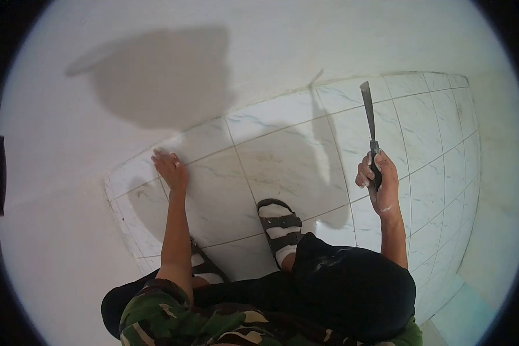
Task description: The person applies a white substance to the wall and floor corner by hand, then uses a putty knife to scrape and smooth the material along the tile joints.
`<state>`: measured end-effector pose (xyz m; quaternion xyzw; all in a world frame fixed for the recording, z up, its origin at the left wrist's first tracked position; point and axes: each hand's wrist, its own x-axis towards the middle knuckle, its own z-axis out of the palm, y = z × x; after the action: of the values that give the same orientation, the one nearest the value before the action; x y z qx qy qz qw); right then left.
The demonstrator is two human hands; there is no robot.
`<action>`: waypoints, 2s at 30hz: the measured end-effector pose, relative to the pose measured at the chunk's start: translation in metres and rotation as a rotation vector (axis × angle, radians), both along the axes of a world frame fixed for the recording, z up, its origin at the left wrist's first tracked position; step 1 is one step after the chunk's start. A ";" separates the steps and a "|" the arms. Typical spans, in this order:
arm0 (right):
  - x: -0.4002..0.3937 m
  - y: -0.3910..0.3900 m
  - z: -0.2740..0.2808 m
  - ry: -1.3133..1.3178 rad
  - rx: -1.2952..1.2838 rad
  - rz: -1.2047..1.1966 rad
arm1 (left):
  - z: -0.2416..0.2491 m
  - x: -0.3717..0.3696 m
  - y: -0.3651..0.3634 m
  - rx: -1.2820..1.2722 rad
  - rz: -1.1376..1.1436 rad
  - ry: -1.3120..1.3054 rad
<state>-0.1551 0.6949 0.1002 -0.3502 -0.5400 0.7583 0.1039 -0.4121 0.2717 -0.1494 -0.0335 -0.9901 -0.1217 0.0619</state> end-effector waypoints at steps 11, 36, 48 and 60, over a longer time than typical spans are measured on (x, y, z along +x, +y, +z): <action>-0.023 -0.022 -0.002 0.053 -0.102 0.077 | 0.017 0.237 0.294 0.791 -1.125 -0.836; -0.014 -0.046 0.038 0.061 0.064 0.215 | 0.117 0.170 0.189 0.499 -1.534 -0.374; -0.018 -0.087 0.030 -0.182 0.276 0.340 | 0.247 -0.060 -0.235 -0.642 -1.029 -0.569; -0.070 -0.059 0.130 -0.681 0.629 0.698 | 0.081 -0.095 -0.350 0.003 0.127 -0.168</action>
<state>-0.2251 0.6363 0.2299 -0.3278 -0.8259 0.3953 -0.2329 -0.5073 -0.0785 -0.0684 0.0397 -0.9917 -0.1213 -0.0135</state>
